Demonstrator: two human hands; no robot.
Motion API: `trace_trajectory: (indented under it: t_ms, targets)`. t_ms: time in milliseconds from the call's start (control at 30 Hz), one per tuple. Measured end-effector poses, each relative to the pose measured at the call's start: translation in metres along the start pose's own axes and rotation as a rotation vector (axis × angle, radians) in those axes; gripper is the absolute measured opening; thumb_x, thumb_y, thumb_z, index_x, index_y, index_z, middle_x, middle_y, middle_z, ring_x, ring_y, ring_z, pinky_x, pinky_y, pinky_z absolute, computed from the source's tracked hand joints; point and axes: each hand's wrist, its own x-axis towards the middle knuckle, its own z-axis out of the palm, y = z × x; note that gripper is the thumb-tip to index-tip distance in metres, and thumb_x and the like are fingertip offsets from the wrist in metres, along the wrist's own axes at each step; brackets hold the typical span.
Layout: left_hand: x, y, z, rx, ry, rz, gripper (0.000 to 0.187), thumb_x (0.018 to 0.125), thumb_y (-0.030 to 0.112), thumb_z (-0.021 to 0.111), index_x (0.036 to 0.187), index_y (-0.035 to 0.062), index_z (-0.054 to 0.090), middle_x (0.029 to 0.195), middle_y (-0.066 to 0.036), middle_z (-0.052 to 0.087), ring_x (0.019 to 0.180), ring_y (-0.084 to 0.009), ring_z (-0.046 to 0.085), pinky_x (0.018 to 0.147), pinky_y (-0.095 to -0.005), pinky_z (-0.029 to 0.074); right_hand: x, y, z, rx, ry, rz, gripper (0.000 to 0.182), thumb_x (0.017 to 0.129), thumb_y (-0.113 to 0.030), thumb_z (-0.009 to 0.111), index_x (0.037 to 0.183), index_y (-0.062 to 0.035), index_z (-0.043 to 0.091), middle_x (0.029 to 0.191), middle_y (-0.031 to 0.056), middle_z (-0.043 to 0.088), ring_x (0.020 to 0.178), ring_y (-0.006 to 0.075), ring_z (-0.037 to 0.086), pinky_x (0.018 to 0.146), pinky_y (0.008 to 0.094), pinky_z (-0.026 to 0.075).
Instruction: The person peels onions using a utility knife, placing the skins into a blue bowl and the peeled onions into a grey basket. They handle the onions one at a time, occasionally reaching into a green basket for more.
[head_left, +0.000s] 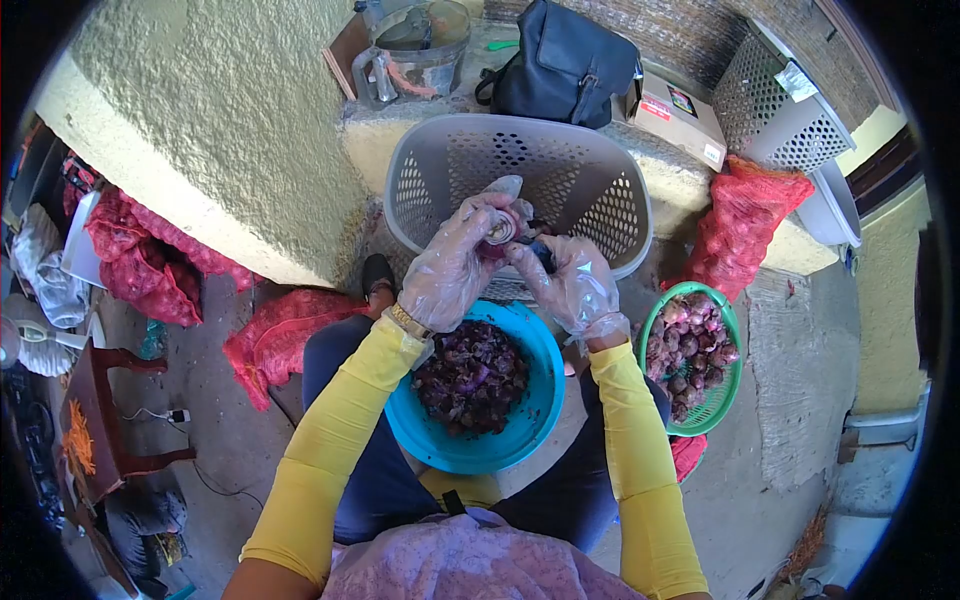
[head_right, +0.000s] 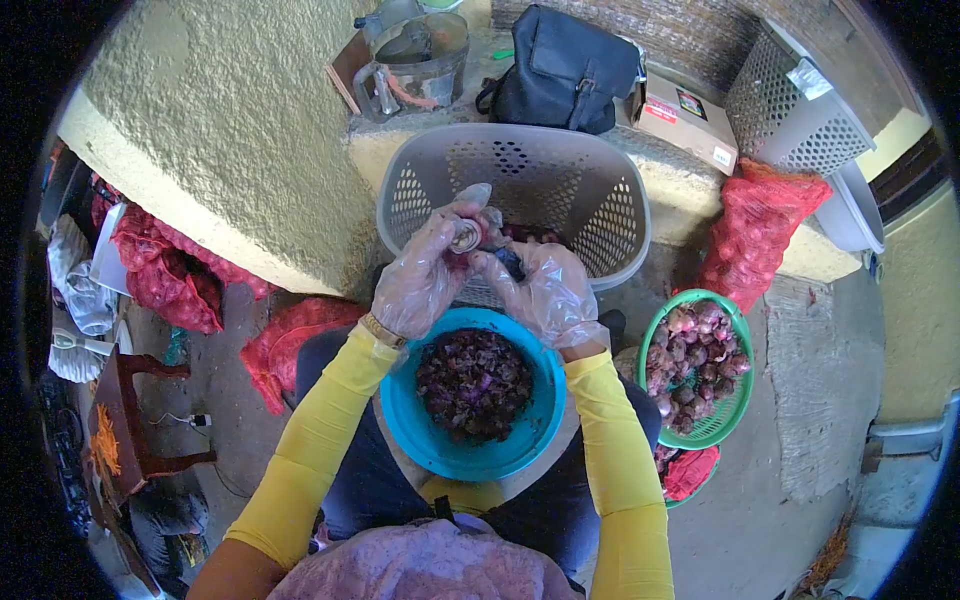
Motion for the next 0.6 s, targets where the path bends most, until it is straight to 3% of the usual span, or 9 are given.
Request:
trace_trajectory:
  t_ms: [67,167,267,400,533,600]
  targets:
    - [0.0,-0.001,-0.001,0.011,-0.005,-0.006,0.038,0.111,0.03,0.052,0.139,0.0055,0.055,0.139,-0.013,0.059,0.124,-0.0216,0.059,0.101,-0.0367,0.051,0.0,0.005,0.004,0.084,0.041,-0.071,0.041,0.096,-0.044,0.071,0.098,-0.0032,0.075,0.077,0.0208,0.07,0.074,0.0407,0.068,0.07,0.0449,0.053]
    - [0.0,0.0,0.002,-0.017,0.029,-0.011,0.04,0.111,0.031,0.051,0.141,0.0053,0.054,0.141,-0.014,0.057,0.128,-0.0246,0.059,0.11,-0.0416,0.05,-0.002,-0.001,-0.001,-0.184,0.016,-0.145,0.043,0.093,-0.046,0.073,0.088,-0.0031,0.074,0.075,0.0222,0.068,0.073,0.0428,0.068,0.067,0.0478,0.053]
    - [-0.001,0.005,0.005,-0.117,0.064,-0.065,0.033,0.111,0.021,0.052,0.137,0.0024,0.054,0.141,-0.014,0.056,0.128,-0.0253,0.057,0.115,-0.0444,0.046,-0.002,0.0,-0.002,-0.212,-0.032,-0.278,0.045,0.09,-0.048,0.075,0.082,-0.0039,0.072,0.072,0.0218,0.067,0.071,0.0436,0.068,0.064,0.0495,0.053]
    - [0.001,0.001,-0.001,-0.126,0.064,0.012,0.035,0.11,0.023,0.053,0.138,0.0017,0.054,0.143,-0.014,0.055,0.129,-0.0268,0.058,0.115,-0.0457,0.046,-0.002,-0.001,-0.007,-0.175,-0.015,-0.328,0.049,0.082,-0.052,0.082,0.081,-0.0048,0.071,0.071,0.0194,0.067,0.07,0.0416,0.069,0.064,0.0481,0.053]
    - [-0.001,0.005,0.003,-0.146,0.026,-0.023,0.039,0.11,0.025,0.054,0.141,0.0017,0.052,0.144,-0.014,0.055,0.129,-0.027,0.058,0.116,-0.0462,0.046,-0.002,0.003,-0.01,-0.157,-0.018,-0.254,0.056,0.081,-0.06,0.079,0.088,-0.0049,0.074,0.075,0.019,0.069,0.075,0.0409,0.07,0.069,0.0501,0.053]
    - [0.001,0.002,0.003,-0.088,0.029,-0.016,0.042,0.11,0.03,0.052,0.144,0.0035,0.051,0.147,-0.014,0.054,0.131,-0.0281,0.058,0.114,-0.0459,0.047,-0.003,0.01,-0.005,-0.147,0.116,-0.268,0.053,0.078,-0.056,0.084,0.089,-0.0051,0.073,0.077,0.0169,0.07,0.072,0.0392,0.069,0.066,0.0434,0.053]
